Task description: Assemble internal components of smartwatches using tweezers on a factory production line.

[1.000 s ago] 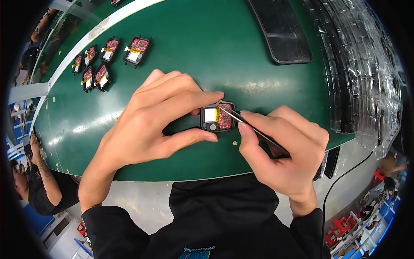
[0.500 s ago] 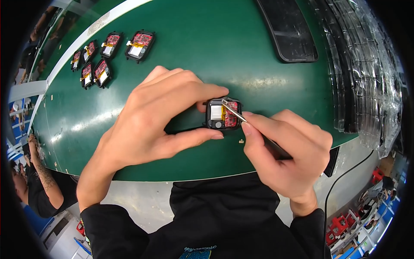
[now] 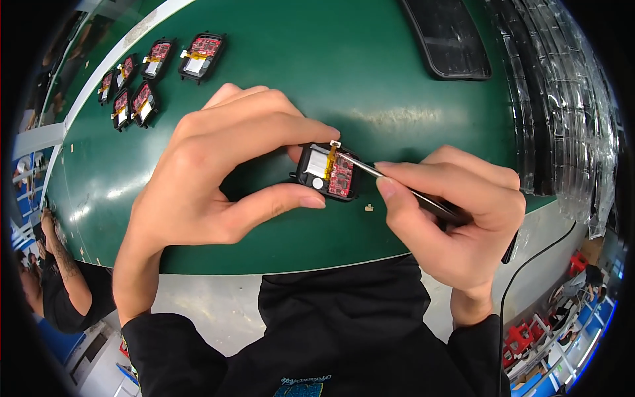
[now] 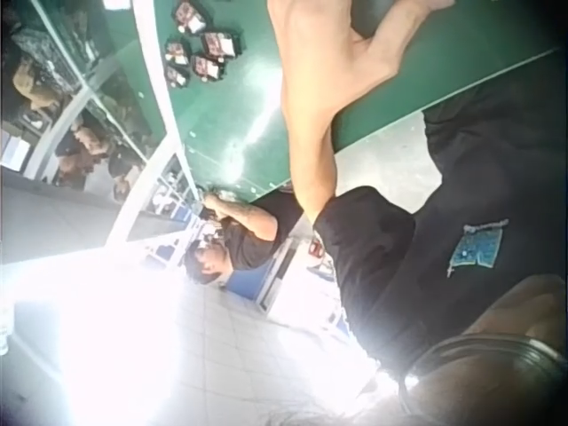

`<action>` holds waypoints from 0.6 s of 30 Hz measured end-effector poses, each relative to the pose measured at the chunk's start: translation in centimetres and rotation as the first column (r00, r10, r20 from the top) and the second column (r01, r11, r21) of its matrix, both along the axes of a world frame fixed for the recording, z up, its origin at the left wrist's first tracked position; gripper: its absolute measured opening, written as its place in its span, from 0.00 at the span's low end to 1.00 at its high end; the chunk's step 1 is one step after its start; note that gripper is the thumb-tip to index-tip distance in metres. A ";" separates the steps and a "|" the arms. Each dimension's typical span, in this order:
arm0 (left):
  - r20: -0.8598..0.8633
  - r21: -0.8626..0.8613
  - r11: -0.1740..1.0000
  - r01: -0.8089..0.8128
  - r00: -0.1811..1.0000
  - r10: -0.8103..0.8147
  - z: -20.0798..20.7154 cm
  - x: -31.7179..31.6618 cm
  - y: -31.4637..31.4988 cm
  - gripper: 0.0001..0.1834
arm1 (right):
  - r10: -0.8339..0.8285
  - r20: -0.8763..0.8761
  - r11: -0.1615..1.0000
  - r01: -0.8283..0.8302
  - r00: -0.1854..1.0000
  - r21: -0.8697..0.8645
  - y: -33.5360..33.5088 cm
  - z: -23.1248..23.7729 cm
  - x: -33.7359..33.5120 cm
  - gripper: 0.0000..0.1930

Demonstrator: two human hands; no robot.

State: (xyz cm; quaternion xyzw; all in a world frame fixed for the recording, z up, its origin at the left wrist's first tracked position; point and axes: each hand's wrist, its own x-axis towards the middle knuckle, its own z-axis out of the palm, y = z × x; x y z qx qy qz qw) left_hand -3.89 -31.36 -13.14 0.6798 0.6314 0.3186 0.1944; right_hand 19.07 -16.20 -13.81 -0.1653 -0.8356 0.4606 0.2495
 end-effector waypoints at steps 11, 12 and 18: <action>-0.071 -0.016 1.000 0.006 0.997 -0.007 0.0 -0.3 0.1 0.36 | -0.004 -0.001 0.997 0.004 1.000 0.079 0.2 -0.3 0.0 0.11; -0.047 -0.014 1.000 -0.013 0.999 0.013 0.0 -0.1 0.0 0.36 | -0.013 0.019 0.993 0.011 1.000 0.119 0.2 -0.1 0.2 0.11; -0.072 0.006 1.000 0.007 0.997 -0.007 0.1 -0.2 0.3 0.34 | -0.013 -0.112 0.948 0.048 0.994 0.316 0.0 -1.1 0.0 0.16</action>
